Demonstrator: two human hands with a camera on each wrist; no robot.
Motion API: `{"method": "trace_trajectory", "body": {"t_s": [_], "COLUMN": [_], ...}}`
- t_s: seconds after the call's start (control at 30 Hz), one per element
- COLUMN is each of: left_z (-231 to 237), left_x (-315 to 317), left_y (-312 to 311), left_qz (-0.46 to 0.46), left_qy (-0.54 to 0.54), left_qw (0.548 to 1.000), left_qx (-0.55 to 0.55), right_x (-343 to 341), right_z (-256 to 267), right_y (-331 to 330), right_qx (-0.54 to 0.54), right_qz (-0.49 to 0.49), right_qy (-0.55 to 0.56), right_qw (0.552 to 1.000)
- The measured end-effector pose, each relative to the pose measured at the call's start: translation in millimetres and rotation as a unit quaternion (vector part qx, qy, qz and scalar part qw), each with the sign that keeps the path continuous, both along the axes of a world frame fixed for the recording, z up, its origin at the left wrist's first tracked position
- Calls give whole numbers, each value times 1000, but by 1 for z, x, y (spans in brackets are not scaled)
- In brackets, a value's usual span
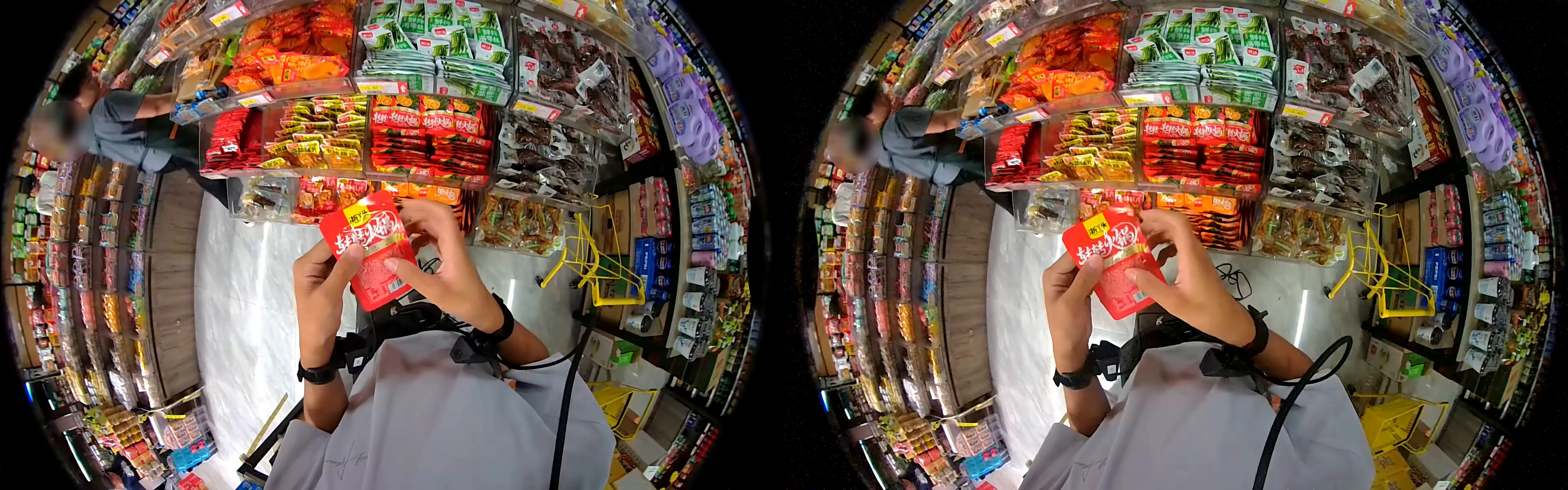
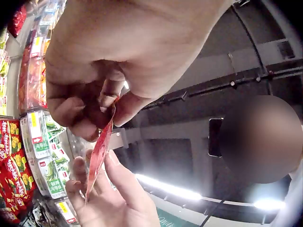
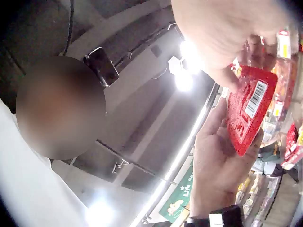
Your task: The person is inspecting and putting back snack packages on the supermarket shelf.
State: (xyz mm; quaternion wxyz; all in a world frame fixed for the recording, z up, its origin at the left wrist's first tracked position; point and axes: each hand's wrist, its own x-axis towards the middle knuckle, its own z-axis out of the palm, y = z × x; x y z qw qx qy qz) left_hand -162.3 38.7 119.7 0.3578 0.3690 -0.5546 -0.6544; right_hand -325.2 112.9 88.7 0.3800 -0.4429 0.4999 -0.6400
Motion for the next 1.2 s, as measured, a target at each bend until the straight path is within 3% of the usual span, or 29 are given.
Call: {"method": "trace_trajectory", "body": {"t_s": [0.03, 0.1, 0.17, 0.23, 0.27, 0.3, 0.37, 0.4, 0.57, 0.67, 0.73, 1.03, 1.1, 1.2], "left_z": [0, 2, 6, 0, 0, -1, 5, 6, 1, 3, 2, -2, -1, 1], "left_x": [-1, -3, -2, 1, 3, 3, -1, -1, 4, 3, 4, 15, 20, 28], "left_y": [1, 2, 3, -1, -5, -6, -5, -4, -10, -13, -13, -14, -12, -7], "left_qz": [13, 24, -35, -52, -92, -132, -117, -112, -49, -18, 30, 57, 63, 74], "left_qy": [-5, -9, 32, 23, 40, 59, 56, 30, -17, -28, -35, -40, -40, -46], "left_qw": [1000, 1000, 999, 998, 995, 989, 992, 993, 999, 999, 999, 998, 997, 996], "left_qx": [1, 1, 5, -15, -10, -3, -10, -11, -14, -5, -4, -7, 0, 6], "right_x": [-3, -9, -3, -1, -3, -6, -9, -6, -8, -11, -28, -109, -124, -127], "right_z": [3, 10, 9, 22, 11, 6, 2, 6, -26, -26, -23, -94, -111, -120], "right_y": [1, 0, -2, 2, 0, 1, -3, -1, -6, -9, -14, -55, -74, -97], "right_qx": [-2, -51, -72, 69, 63, 64, 70, 77, 126, 108, 126, 117, 67, 100], "right_qz": [-1, 32, 30, 162, 198, 198, 200, 182, 128, 79, 93, -156, -173, -109], "right_qy": [0, 209, 217, -41, -157, -157, -150, -207, -175, -124, 93, 231, 324, 351], "right_qw": [1000, 976, 973, 984, 965, 965, 966, 958, 968, 983, 983, 953, 928, 925]}}
